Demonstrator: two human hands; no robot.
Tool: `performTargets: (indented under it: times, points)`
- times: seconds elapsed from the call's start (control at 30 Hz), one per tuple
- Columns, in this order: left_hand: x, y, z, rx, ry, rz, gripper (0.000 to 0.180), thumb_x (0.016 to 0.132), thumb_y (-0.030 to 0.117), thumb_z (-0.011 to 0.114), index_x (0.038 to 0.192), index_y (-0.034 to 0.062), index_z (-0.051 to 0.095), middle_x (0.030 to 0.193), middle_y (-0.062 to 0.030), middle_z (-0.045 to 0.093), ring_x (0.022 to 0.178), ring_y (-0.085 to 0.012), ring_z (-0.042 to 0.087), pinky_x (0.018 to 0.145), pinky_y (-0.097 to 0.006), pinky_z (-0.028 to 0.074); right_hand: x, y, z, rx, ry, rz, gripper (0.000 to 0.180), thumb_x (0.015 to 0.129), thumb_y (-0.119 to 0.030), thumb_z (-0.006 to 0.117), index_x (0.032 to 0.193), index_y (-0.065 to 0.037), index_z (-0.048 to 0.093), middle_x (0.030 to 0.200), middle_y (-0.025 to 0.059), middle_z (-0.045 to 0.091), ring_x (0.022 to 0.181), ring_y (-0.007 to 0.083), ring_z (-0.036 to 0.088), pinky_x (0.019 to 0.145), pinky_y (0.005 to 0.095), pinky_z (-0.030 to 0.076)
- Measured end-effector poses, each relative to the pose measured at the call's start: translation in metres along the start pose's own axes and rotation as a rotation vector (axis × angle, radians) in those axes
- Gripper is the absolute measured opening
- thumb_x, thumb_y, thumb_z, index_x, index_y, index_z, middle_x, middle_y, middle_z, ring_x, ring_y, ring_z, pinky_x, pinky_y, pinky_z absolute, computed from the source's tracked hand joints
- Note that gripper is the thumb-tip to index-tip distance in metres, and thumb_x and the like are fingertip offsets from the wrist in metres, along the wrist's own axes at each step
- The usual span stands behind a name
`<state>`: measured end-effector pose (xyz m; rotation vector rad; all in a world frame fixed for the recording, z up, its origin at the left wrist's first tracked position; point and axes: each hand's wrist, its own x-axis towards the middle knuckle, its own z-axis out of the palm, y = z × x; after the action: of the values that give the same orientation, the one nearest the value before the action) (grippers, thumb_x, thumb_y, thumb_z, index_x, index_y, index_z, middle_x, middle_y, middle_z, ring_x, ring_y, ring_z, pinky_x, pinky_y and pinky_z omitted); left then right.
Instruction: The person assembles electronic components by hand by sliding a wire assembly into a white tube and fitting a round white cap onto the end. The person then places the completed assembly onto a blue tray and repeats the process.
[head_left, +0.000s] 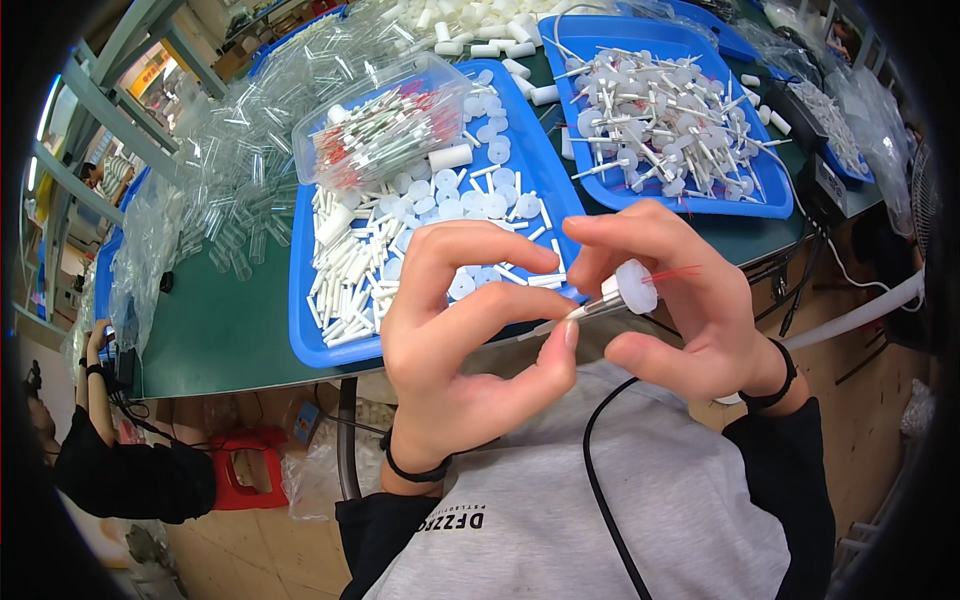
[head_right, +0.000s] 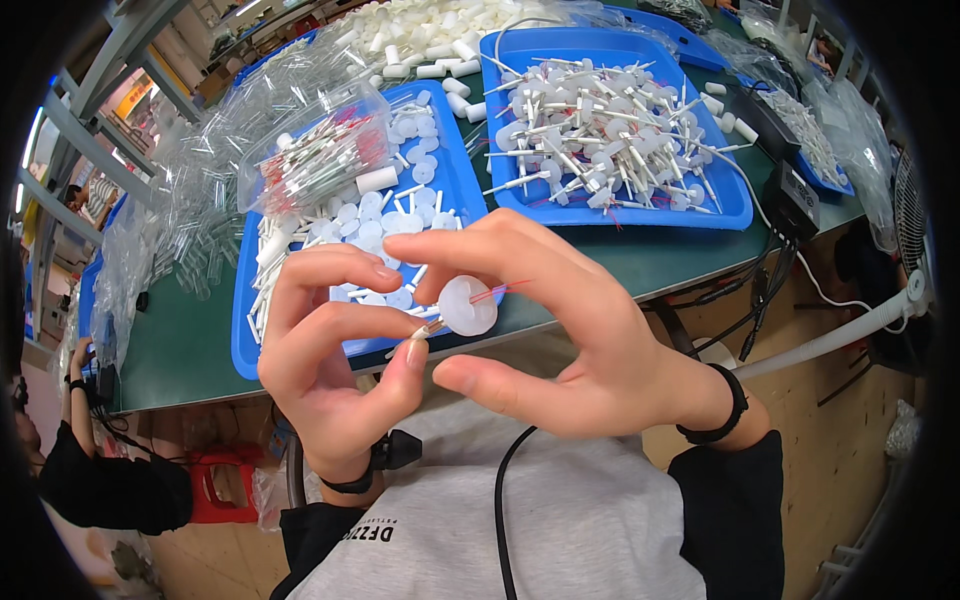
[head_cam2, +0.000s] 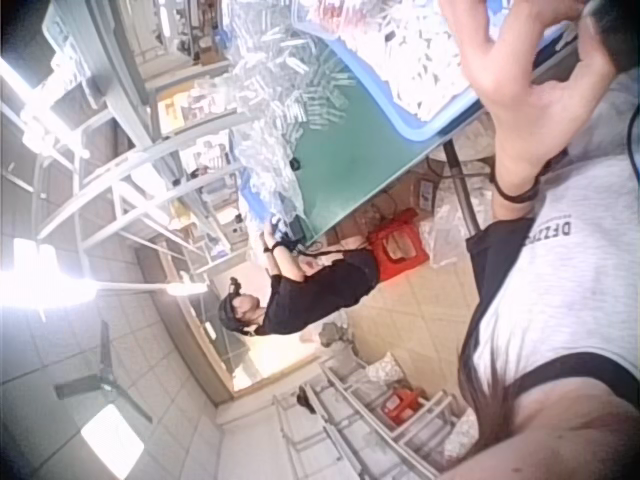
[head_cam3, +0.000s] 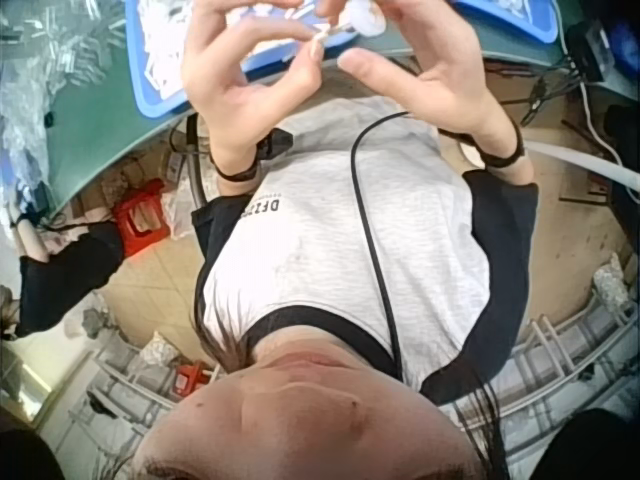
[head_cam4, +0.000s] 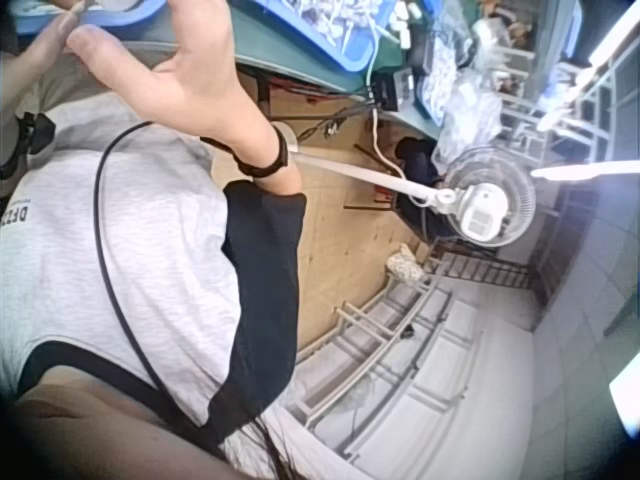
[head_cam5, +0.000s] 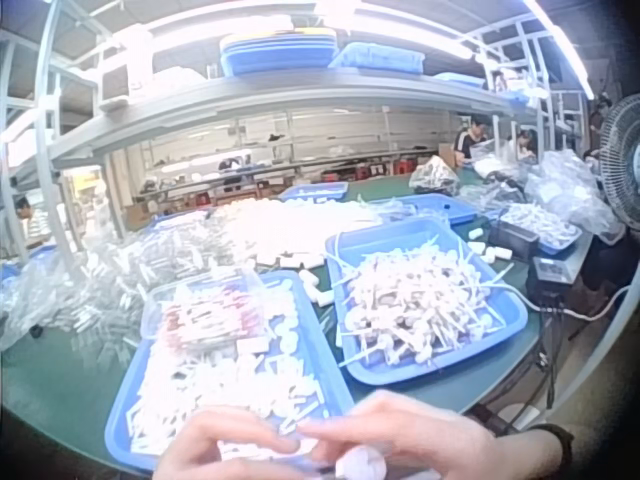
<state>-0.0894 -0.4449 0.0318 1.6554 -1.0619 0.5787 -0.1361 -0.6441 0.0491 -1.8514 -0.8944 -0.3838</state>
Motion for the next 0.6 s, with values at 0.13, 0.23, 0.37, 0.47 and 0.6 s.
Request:
performTargets:
  times: [0.13,0.23,0.37,0.47,0.6]
  points:
    - [0.0014,0.0002,0.0013,0.073,0.014,0.087,0.02,0.056,0.003,0.071,0.075,0.0053,0.07,0.094,-0.0096,0.06,0.089,-0.0236,0.057,0.079,-0.037,0.045,-0.0085,0.0032,0.0097,0.186,0.175,0.116,0.048,0.081,0.004,0.066,0.126,0.007,0.052,0.105,0.0111,0.059,0.091,0.0159,0.057,0.081,0.0285,0.045]
    - [0.0011,0.0017,0.0016,0.094,0.027,0.081,0.02,0.055,0.003,0.071,0.075,0.0056,0.07,0.094,-0.0095,0.06,0.088,-0.0236,0.057,0.079,-0.038,0.045,-0.0105,0.0041,0.0082,0.2,0.22,0.127,0.04,0.081,0.005,0.066,0.121,0.004,0.057,0.107,0.0105,0.061,0.092,0.0158,0.058,0.082,0.0283,0.046]
    - [0.0004,0.0014,0.0021,0.079,0.027,0.072,0.02,0.055,0.003,0.071,0.075,0.0058,0.07,0.094,-0.0095,0.06,0.088,-0.0235,0.057,0.078,-0.038,0.045,-0.0063,0.0012,0.0052,0.041,0.156,0.071,0.034,0.08,0.011,0.061,0.113,0.005,0.059,0.103,0.0116,0.059,0.092,0.0158,0.059,0.081,0.0284,0.045]
    - [0.0003,0.0014,0.0026,0.07,0.03,0.067,0.02,0.056,0.003,0.07,0.075,0.0054,0.07,0.094,-0.0095,0.06,0.088,-0.0234,0.057,0.078,-0.037,0.045,-0.005,0.0006,0.0058,0.027,0.157,0.062,0.034,0.08,0.012,0.059,0.113,0.005,0.059,0.101,0.0114,0.06,0.092,0.0161,0.059,0.08,0.0283,0.045]
    - [-0.0002,-0.0006,0.0026,0.008,0.019,0.032,0.019,0.057,0.002,0.072,0.075,0.0057,0.07,0.095,-0.0081,0.062,0.088,-0.0235,0.058,0.077,-0.035,0.046,-0.0047,0.0016,0.0053,0.029,0.133,0.04,0.034,0.08,0.012,0.059,0.113,0.005,0.059,0.099,0.0113,0.059,0.091,0.0166,0.06,0.079,0.0282,0.046]
